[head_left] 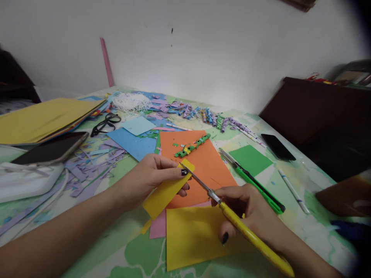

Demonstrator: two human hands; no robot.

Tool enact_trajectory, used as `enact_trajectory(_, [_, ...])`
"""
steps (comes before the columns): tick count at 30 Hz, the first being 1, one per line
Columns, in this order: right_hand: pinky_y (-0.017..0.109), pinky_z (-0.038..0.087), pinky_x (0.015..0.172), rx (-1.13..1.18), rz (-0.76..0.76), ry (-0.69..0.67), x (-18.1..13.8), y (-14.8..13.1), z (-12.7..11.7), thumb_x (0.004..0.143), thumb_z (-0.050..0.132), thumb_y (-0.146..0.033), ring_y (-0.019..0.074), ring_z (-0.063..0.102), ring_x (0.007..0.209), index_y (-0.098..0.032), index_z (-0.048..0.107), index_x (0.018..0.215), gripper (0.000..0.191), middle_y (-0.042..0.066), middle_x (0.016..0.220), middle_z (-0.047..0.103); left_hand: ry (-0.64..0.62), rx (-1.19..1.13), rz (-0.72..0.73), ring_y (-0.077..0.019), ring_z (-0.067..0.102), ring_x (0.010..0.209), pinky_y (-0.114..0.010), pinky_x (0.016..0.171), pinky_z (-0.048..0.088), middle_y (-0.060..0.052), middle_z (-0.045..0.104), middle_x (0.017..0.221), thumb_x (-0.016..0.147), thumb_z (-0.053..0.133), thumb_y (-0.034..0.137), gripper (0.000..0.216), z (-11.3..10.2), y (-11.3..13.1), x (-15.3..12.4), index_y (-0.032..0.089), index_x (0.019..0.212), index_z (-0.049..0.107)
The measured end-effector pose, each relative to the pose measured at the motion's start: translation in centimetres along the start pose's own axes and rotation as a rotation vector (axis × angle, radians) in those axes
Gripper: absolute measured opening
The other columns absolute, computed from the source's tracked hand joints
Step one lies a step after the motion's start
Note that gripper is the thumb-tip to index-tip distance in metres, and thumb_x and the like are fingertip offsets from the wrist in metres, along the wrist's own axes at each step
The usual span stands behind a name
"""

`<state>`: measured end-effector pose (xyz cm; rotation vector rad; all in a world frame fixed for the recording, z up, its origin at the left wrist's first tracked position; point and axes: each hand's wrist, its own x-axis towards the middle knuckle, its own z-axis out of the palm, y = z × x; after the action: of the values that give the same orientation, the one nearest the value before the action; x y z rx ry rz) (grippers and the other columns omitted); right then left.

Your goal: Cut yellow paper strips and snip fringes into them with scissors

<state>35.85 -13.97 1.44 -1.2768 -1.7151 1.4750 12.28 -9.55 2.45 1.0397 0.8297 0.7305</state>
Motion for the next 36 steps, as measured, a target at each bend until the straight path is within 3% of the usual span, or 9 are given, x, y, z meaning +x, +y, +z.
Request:
enact_trajectory(12, [0.022,0.028,0.045,0.010,0.005,-0.031,-0.1,-0.5,0.1,0.053,0.083,-0.053,0.0103,0.036,0.054,-0.013,0.069,0.071,0.047,-0.003,0.057,0.045,-0.031,0.037,0.006,-0.0129,0.068,0.058,-0.020,0.058,0.052,-0.005,0.073,0.064,0.082,0.062,0.019,0.020,-0.2,-0.2,-0.1,0.014,0.066,0.073])
enact_trajectory(17, [0.022,0.029,0.046,0.086,0.032,0.005,0.0,-0.8,0.4,0.052,0.086,-0.044,0.0100,0.038,0.055,-0.012,0.066,0.069,0.042,-0.003,0.059,0.045,-0.053,0.073,-0.013,-0.0152,0.068,0.063,-0.025,0.063,0.052,-0.005,0.073,0.068,0.080,0.065,0.026,0.016,-0.2,-0.3,-0.1,0.017,0.070,0.073])
enact_trajectory(20, [0.019,0.028,0.042,0.149,0.020,0.056,0.1,-0.9,0.3,0.053,0.086,-0.038,0.0079,0.038,0.050,-0.014,0.060,0.067,0.038,-0.004,0.056,0.046,0.031,0.238,0.054,-0.0143,0.063,0.066,-0.023,0.062,0.047,-0.004,0.072,0.073,0.079,0.066,0.033,0.019,-0.1,-0.1,0.1,0.018,0.071,0.074])
enact_trajectory(24, [0.015,0.024,0.032,0.208,-0.007,0.087,0.2,-1.1,-0.1,0.057,0.084,-0.037,0.0024,0.031,0.036,-0.016,0.055,0.068,0.038,-0.007,0.050,0.046,0.211,0.469,0.269,-0.0137,0.057,0.072,-0.022,0.064,0.043,-0.001,0.069,0.076,0.078,0.066,0.035,0.018,-0.1,0.2,0.3,0.021,0.074,0.077])
enact_trajectory(30, [0.012,0.027,0.027,0.244,-0.054,0.128,0.2,-1.2,-0.5,0.055,0.084,-0.045,0.0019,0.035,0.031,-0.016,0.057,0.078,0.046,-0.007,0.051,0.049,0.321,0.459,0.288,-0.0083,0.037,0.042,-0.020,0.044,0.032,0.005,0.050,0.039,0.082,0.061,0.041,0.029,-0.4,0.3,0.2,0.020,0.096,0.076])
enact_trajectory(33, [0.013,0.030,0.026,0.222,-0.045,0.111,0.3,-0.7,-0.7,0.057,0.081,-0.054,0.0024,0.035,0.030,-0.016,0.058,0.083,0.052,-0.007,0.052,0.049,0.336,0.422,0.335,-0.0114,0.051,0.052,-0.022,0.052,0.043,-0.001,0.068,0.059,0.079,0.066,0.037,0.027,-0.4,0.3,0.1,0.020,0.096,0.076])
enact_trajectory(36, [0.014,0.034,0.027,0.209,-0.053,0.028,0.3,-0.1,-1.0,0.066,0.071,-0.062,0.0043,0.040,0.032,-0.016,0.057,0.091,0.054,-0.004,0.057,0.053,0.291,0.358,0.363,-0.0185,0.063,0.074,-0.026,0.066,0.050,-0.006,0.075,0.087,0.072,0.074,0.033,0.022,-0.6,0.3,0.0,0.022,0.090,0.078])
